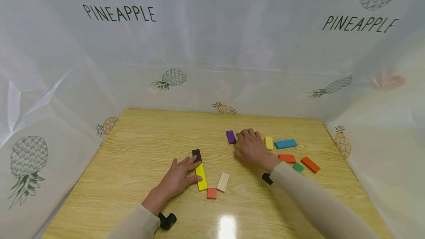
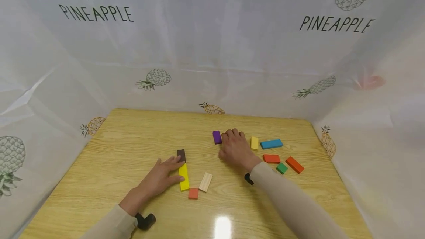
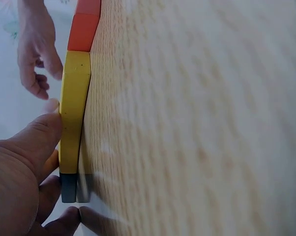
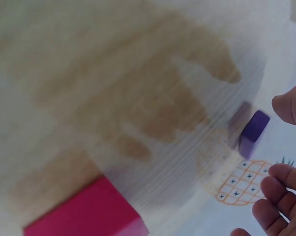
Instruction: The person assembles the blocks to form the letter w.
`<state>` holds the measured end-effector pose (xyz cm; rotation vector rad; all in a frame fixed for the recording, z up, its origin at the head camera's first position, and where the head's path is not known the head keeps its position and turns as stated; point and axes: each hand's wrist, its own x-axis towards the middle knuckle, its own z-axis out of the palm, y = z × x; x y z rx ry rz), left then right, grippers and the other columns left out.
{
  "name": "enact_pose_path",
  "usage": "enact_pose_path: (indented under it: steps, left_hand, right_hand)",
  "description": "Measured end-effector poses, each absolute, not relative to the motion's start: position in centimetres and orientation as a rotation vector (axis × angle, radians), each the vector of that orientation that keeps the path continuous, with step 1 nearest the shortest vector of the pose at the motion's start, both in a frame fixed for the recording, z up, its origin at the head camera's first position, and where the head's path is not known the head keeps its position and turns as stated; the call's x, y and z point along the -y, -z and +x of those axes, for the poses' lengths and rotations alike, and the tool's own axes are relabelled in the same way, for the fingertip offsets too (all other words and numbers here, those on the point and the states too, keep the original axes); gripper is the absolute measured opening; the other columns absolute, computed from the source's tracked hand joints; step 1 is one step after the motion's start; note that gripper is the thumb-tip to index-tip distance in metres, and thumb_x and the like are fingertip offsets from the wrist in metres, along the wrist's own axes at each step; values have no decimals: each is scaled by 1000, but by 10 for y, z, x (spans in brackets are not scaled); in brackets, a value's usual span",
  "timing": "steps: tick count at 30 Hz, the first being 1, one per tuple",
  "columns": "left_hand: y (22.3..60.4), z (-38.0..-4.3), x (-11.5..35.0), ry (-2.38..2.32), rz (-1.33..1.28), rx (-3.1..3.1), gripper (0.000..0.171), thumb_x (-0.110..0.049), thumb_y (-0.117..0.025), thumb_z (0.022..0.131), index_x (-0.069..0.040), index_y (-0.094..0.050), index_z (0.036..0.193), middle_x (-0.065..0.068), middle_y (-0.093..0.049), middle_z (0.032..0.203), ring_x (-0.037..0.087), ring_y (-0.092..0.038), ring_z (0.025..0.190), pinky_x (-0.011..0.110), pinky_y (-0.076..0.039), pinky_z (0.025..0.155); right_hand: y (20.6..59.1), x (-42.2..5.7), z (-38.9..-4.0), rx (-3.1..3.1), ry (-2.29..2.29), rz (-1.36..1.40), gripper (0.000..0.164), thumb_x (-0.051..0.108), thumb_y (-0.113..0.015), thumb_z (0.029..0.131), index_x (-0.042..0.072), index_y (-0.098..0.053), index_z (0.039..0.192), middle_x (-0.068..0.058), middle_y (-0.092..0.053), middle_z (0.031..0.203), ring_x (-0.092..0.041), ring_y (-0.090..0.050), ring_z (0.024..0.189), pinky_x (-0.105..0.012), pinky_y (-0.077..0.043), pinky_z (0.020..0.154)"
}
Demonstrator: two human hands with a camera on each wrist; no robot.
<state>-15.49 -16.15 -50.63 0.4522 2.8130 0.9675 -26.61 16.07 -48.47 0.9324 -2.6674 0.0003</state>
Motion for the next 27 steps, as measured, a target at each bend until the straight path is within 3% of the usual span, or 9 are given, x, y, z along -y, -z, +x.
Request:
enact_pose_path:
  steps: [13, 20, 27]
  left_hand:
    - [506, -154, 162, -987, 472, -2807, 60, -41, -74, 98, -15, -62, 150, 9, -46, 165, 38, -34, 157, 73, -4, 127]
    - [505, -154, 161, -999, 466, -2802, 60, -42, -74, 98, -15, -62, 150, 10, -46, 165, 39, -34, 157, 72, -4, 128]
    - [506, -155, 163, -1004, 458, -2802, 60, -42, -74, 98, -17, -61, 151, 8, -45, 165, 36, -33, 158, 72, -3, 128]
  right_hand:
    - [483, -150, -296, 2805, -11, 965, 52, 34, -68, 98, 2, -62, 139, -17, -61, 134, -39, -56, 123, -58, -49, 101]
    - [488, -144, -306, 2878, 2, 956, 56, 39, -62, 102, 6, -58, 147, -16, -58, 140, -38, -53, 124, -58, -47, 102]
    - [487, -140, -311, 2956, 16, 919, 65, 44, -61, 99, 7, -54, 153, -17, -56, 142, -38, -52, 125, -59, -45, 103]
